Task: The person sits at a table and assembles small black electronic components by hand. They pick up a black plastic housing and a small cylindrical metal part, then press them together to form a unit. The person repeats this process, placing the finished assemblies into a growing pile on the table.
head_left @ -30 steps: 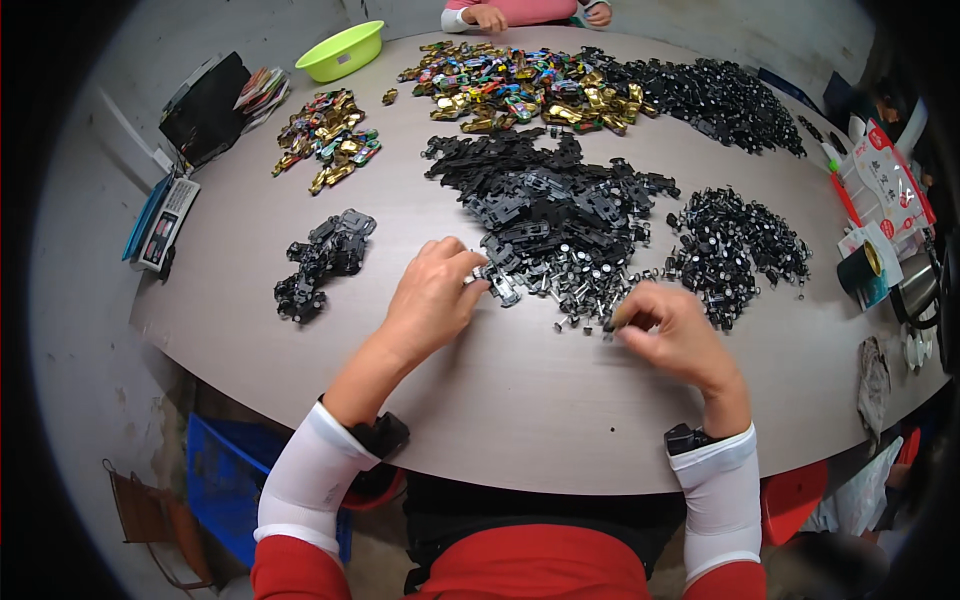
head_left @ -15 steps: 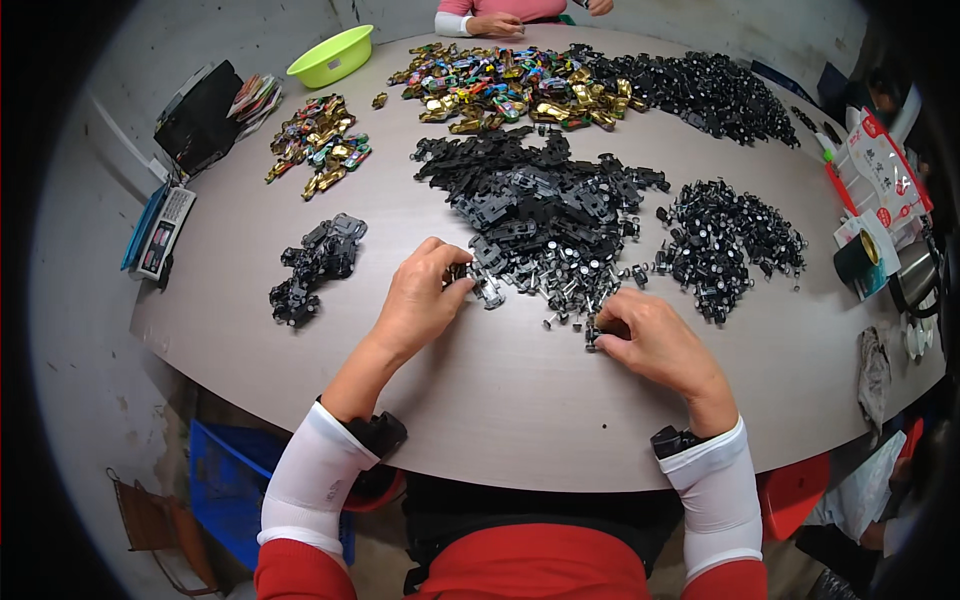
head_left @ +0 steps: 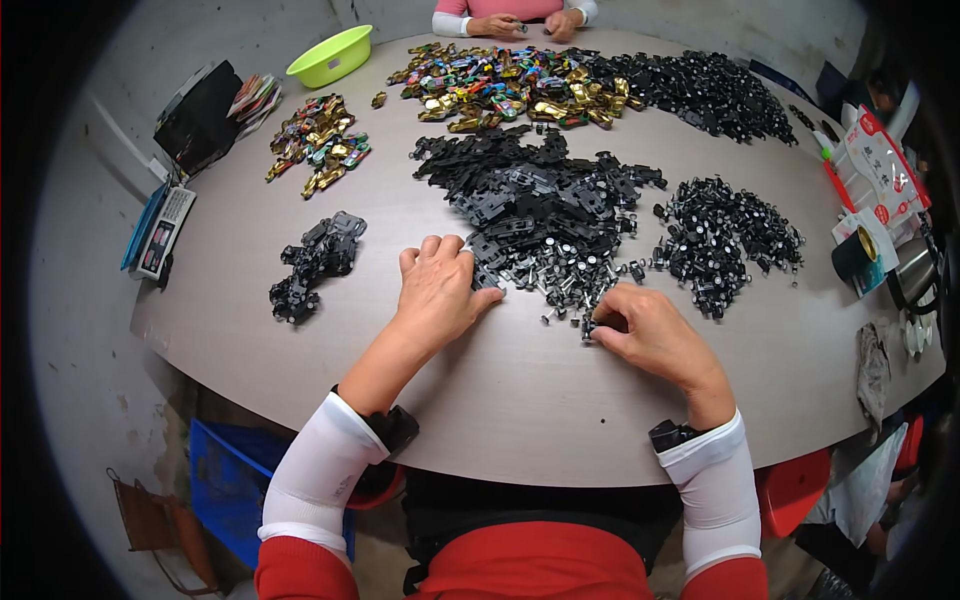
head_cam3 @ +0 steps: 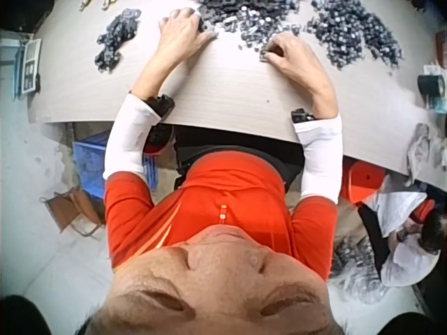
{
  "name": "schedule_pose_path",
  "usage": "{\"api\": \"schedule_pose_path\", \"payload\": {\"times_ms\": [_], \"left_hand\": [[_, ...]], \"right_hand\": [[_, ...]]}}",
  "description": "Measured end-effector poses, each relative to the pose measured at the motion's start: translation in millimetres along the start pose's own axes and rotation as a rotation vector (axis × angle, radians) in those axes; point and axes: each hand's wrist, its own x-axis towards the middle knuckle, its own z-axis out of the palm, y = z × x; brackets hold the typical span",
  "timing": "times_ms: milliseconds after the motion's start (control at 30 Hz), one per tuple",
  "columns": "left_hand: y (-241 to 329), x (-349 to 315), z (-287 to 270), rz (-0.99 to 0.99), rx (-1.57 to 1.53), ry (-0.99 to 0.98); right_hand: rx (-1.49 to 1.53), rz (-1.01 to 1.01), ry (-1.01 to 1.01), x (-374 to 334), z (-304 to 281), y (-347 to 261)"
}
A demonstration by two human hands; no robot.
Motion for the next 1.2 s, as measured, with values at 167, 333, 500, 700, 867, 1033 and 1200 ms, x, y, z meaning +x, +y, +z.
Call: {"api": "schedule_pose_path", "payload": {"times_ms": [167, 333, 500, 700, 867, 1033, 1200], "left_hand": [[2.9, -3.1, 2.3, -0.049, -0.174, 0.015], [2.0, -5.1, 12.2, -0.176, -0.879, -0.015], [25.0, -3.0, -9.3, -0.364, -1.529, -0.132], [46.4, -4.3, -1.9, -0.452, -1.866, -0.186], [65.8, -9.1, 4.4, -0.454, -1.795, -0.284], [76.5, -14.8, 1.9, -0.371, -1.569, -0.423], [55.2, -9.1, 23.9, -0.278, -1.449, -0.414]], "right_hand": [[-0.035, -0.006, 0.001, -1.1, 0.7, 1.9], [0.073, -0.055, 0.1, -1.0, 3.8, 1.6], [0.309, -0.02, 0.227, 1.2, 4.8, -15.7], [0.496, -0.021, 0.286, 3.5, 19.4, -20.2], [0.456, 0.024, 0.347, 4.7, 20.2, -5.9], [0.532, -0.208, 0.452, 16.2, 34.8, 0.3], [0.511, -0.189, 0.45, 11.4, 28.4, -0.2]]}}
